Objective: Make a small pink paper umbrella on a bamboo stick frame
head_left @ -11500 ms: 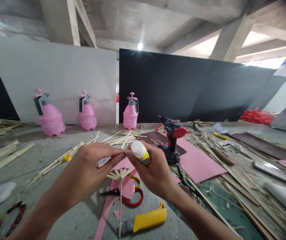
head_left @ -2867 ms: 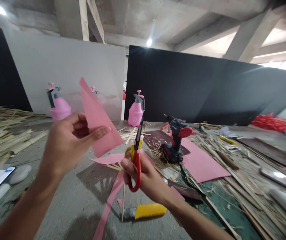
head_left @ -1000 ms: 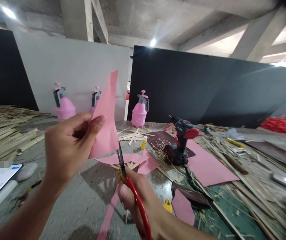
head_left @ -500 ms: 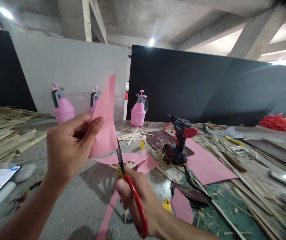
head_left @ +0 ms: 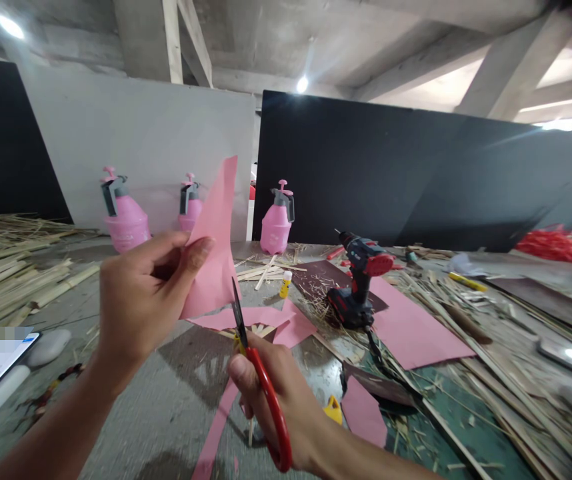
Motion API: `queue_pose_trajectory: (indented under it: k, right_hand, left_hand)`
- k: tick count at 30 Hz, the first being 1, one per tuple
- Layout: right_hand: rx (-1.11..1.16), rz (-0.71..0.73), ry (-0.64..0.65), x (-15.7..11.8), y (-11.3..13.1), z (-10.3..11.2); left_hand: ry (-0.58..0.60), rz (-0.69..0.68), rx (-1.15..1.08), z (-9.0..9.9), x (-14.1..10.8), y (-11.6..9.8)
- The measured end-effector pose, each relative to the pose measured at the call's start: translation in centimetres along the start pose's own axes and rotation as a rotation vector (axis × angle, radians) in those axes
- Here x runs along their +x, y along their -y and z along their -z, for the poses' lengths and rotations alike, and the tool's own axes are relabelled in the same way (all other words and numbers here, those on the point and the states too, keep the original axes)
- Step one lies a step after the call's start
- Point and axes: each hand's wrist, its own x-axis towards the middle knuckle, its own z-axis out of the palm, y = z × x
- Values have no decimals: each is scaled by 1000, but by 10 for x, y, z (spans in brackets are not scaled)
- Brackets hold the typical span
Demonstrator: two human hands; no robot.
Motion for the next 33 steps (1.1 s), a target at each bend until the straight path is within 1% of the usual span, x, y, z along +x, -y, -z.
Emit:
queue_pose_trajectory:
  k: [7,9,13,17,26,29,33]
  right_hand:
    - [1,2,-36,1,-3,-3]
    - [3,-3,-35,1,-3,-4]
    - [10,-15,-28,2,-3,-3]
    - [23,-13,-17,2,-4,-2]
    - [93,-17,-79,3,-8,-8]
    - [79,-5,-68,3,-7,-7]
    - [70,-25,-36,3,-7,-6]
  left_hand:
    - [2,-9,2,-1,-1,0]
    - [4,-10,6,-3,-1,0]
    - [-28,-18,20,-5,-1,0]
    - [-22,2,21,-5,0,2]
    - [-23,21,3,-9,0,6]
    - [-14,27,8,-10,0,7]
    - [14,24,-4,-11,-1,7]
